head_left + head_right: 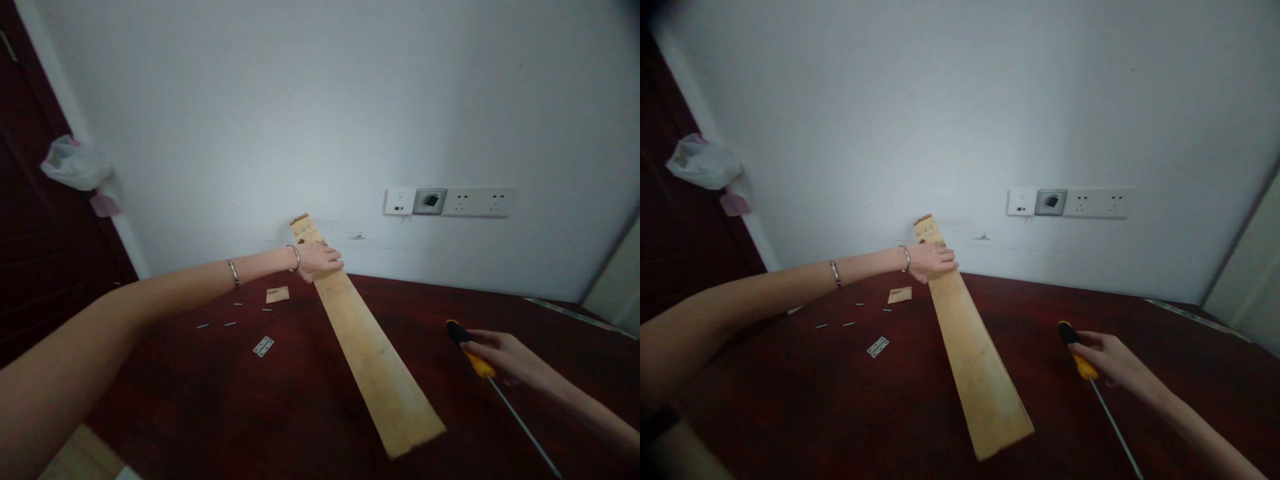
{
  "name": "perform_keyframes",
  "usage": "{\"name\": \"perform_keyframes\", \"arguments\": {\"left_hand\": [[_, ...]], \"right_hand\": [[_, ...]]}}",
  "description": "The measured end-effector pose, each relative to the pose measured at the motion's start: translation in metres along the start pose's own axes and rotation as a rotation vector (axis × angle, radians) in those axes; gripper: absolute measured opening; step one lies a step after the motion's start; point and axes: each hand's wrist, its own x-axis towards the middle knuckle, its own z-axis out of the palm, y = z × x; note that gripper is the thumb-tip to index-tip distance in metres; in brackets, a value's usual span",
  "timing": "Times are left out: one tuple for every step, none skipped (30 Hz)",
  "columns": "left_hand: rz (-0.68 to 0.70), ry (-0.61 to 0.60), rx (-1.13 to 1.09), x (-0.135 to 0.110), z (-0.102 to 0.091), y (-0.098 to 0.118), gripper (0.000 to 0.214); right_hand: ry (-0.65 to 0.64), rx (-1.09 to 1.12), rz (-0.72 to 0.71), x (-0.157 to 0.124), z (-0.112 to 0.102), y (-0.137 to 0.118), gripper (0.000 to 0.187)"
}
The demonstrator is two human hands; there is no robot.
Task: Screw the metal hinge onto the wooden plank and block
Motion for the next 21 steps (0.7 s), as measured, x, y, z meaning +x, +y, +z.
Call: {"name": "perform_keyframes", "arguments": {"left_hand": [[-0.054, -0.04, -0.012, -0.018, 0.003, -0.009, 0.073], [-0.113, -0.082, -0.025, -0.036, 0.008, -0.017, 0.073], [-0.174, -0.129, -0.04, -0.055, 0.013, -0.023, 0.073], [-0.232, -0.182, -0.057, -0.073, 0.019, -0.029, 0.074], [-0.3, -0.226, -0.076, -0.09, 0.027, -0.034, 0.074], [-0.373, -0.271, -0.098, -0.107, 0.034, -0.037, 0.074], [-0.45, -0.313, -0.126, -0.123, 0.043, -0.04, 0.074], [-0.519, -0.342, -0.157, -0.138, 0.051, -0.042, 0.074], [-0.59, -0.378, -0.181, -0.151, 0.06, -0.043, 0.076], [-0.644, -0.408, -0.2, -0.163, 0.069, -0.043, 0.077], [-0.685, -0.433, -0.214, -0.173, 0.078, -0.043, 0.078], [-0.723, -0.454, -0.223, -0.182, 0.087, -0.043, 0.078], [-0.755, -0.474, -0.233, -0.19, 0.095, -0.043, 0.079], [-0.79, -0.491, -0.242, -0.196, 0.103, -0.043, 0.079], [-0.826, -0.506, -0.254, -0.202, 0.11, -0.044, 0.079], [-0.862, -0.522, -0.272, -0.206, 0.117, -0.045, 0.079], [-0.895, -0.536, -0.291, -0.21, 0.123, -0.046, 0.078], [-0.924, -0.55, -0.309, -0.212, 0.128, -0.047, 0.077], [-0.948, -0.563, -0.326, -0.214, 0.133, -0.048, 0.075], [-0.969, -0.574, -0.339, -0.216, 0.138, -0.049, 0.073], [-0.986, -0.584, -0.35, -0.217, 0.142, -0.05, 0.07]], "right_hand": [[-0.013, 0.0, -0.01, 0.005, 0.005, -0.002, 0.059], [-0.027, -0.003, -0.02, 0.009, 0.01, -0.005, 0.058], [-0.044, -0.007, -0.03, 0.012, 0.017, -0.009, 0.057], [-0.065, -0.008, -0.04, 0.015, 0.024, -0.015, 0.057], [-0.089, -0.005, -0.05, 0.016, 0.032, -0.022, 0.056], [-0.121, 0.001, -0.066, 0.018, 0.041, -0.03, 0.056], [-0.156, 0.009, -0.086, 0.019, 0.05, -0.039, 0.056], [-0.189, 0.016, -0.11, 0.02, 0.06, -0.049, 0.056], [-0.223, 0.016, -0.137, 0.02, 0.069, -0.059, 0.057], [-0.251, 0.009, -0.156, 0.021, 0.079, -0.069, 0.057], [-0.274, -0.008, -0.167, 0.021, 0.088, -0.08, 0.058], [-0.3, -0.025, -0.18, 0.022, 0.098, -0.09, 0.059], [-0.326, -0.041, -0.191, 0.022, 0.107, -0.1, 0.06], [-0.351, -0.051, -0.214, 0.021, 0.116, -0.109, 0.059], [-0.378, -0.051, -0.249, 0.02, 0.124, -0.118, 0.056], [-0.4, -0.058, -0.273, 0.02, 0.133, -0.125, 0.052], [-0.415, -0.068, -0.304, 0.019, 0.141, -0.132, 0.048], [-0.421, -0.076, -0.338, 0.018, 0.149, -0.138, 0.044], [-0.42, -0.086, -0.37, 0.018, 0.158, -0.143, 0.04], [-0.419, -0.092, -0.407, 0.018, 0.166, -0.147, 0.037], [-0.408, -0.101, -0.438, 0.019, 0.175, -0.151, 0.034]]}}
